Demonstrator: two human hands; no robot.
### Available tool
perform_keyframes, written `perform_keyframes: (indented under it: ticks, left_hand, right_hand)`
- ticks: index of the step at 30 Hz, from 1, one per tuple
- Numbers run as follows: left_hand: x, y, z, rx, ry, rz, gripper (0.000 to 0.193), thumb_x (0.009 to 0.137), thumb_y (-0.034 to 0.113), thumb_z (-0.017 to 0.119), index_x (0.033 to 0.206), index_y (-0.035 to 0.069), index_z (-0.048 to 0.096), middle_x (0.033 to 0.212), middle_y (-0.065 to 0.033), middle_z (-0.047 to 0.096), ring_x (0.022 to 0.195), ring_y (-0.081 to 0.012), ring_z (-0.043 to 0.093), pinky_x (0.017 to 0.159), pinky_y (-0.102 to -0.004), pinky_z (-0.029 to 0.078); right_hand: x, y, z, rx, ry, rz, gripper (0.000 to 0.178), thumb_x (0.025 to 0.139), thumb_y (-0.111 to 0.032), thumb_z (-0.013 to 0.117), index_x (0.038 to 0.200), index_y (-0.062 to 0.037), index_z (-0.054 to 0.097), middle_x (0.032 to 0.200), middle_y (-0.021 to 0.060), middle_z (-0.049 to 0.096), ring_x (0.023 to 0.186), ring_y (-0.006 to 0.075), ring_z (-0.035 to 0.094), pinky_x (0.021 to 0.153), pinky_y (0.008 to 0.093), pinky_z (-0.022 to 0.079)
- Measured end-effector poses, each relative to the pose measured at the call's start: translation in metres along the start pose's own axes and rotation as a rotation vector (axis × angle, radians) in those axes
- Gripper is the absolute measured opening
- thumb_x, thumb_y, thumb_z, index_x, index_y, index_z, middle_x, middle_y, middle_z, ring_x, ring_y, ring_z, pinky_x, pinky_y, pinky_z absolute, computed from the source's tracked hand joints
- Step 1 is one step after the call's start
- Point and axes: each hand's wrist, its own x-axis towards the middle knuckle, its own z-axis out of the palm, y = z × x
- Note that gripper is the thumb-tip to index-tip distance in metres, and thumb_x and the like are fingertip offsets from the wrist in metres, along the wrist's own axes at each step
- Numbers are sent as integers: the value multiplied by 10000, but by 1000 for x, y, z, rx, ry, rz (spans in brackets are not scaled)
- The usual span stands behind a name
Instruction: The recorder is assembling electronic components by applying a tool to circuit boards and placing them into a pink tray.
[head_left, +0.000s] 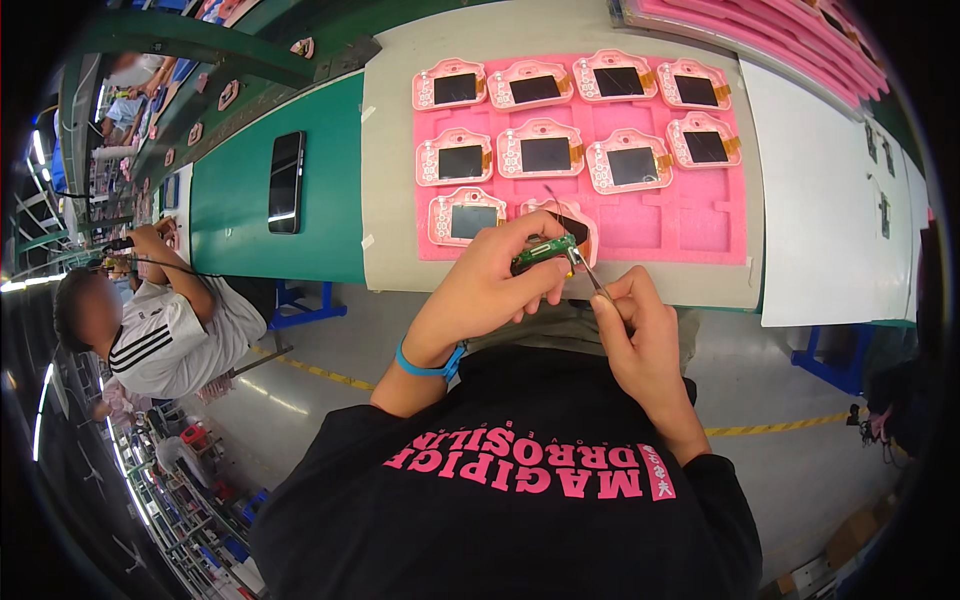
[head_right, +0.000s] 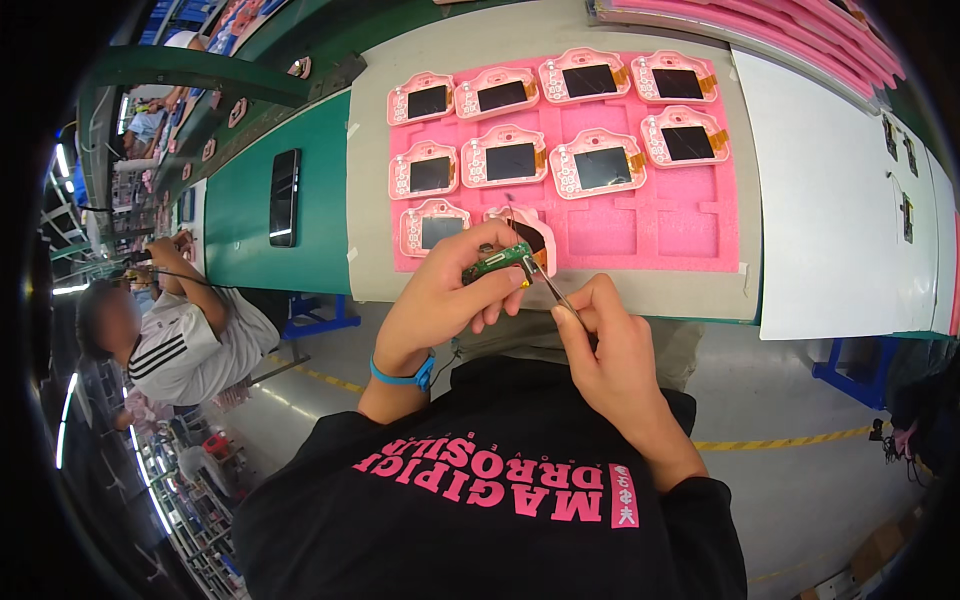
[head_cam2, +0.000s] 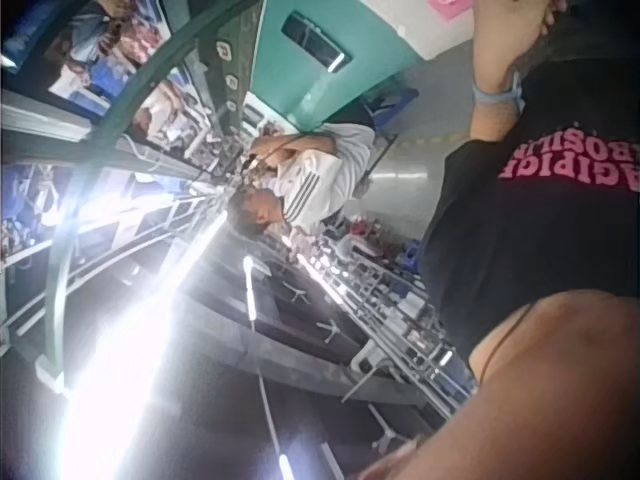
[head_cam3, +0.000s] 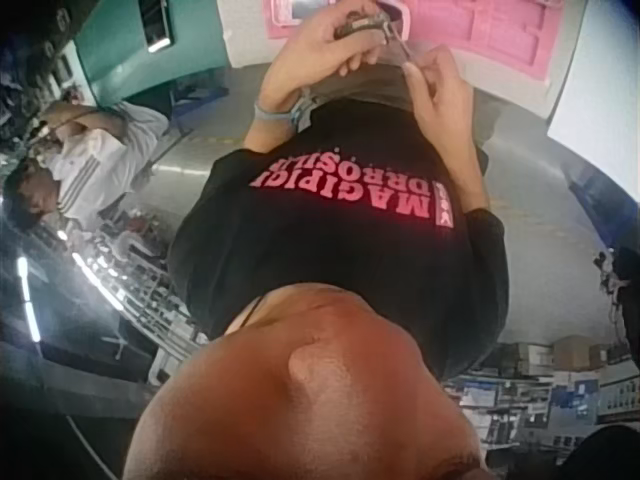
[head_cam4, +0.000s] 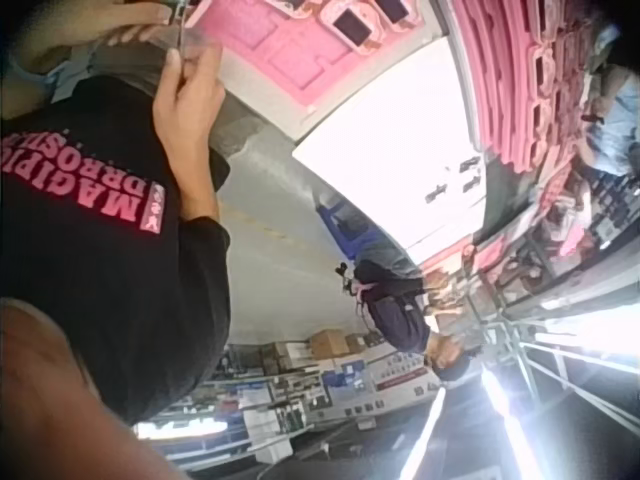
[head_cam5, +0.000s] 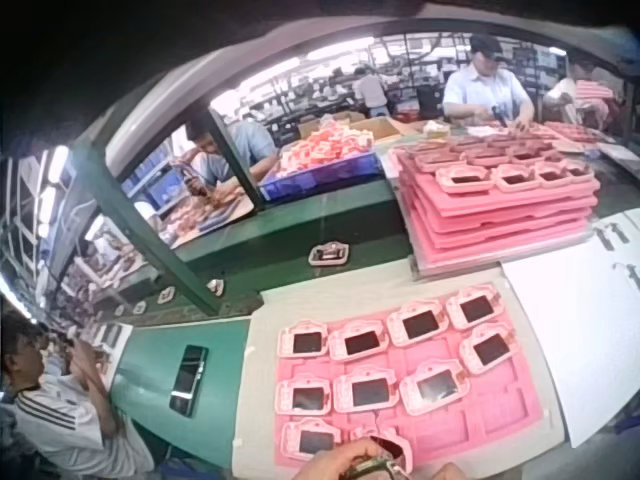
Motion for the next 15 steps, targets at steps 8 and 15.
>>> perform_keyframes:
  ticks: [8,15]
  left_hand:
    - [2,-5,0,-11,-22,6,84,998,89,655,1078,71,634,738,-14,685,552,-54,515,475,-179,384]
    - [2,-6,9,-49,73,101,57,956,38,678,989,66,640,723,-15,648,556,-74,555,489,-199,402]
  right_hand:
    - [1,4,1,54,-1,33,113,1014,-14,660,1008,-43,550,602,-10,541,516,110,385,527,282,323]
    - [-4,2,0,51,-34,119,118,1012,-36,673,1005,-41,555,595,-6,535,499,116,387,505,304,321]
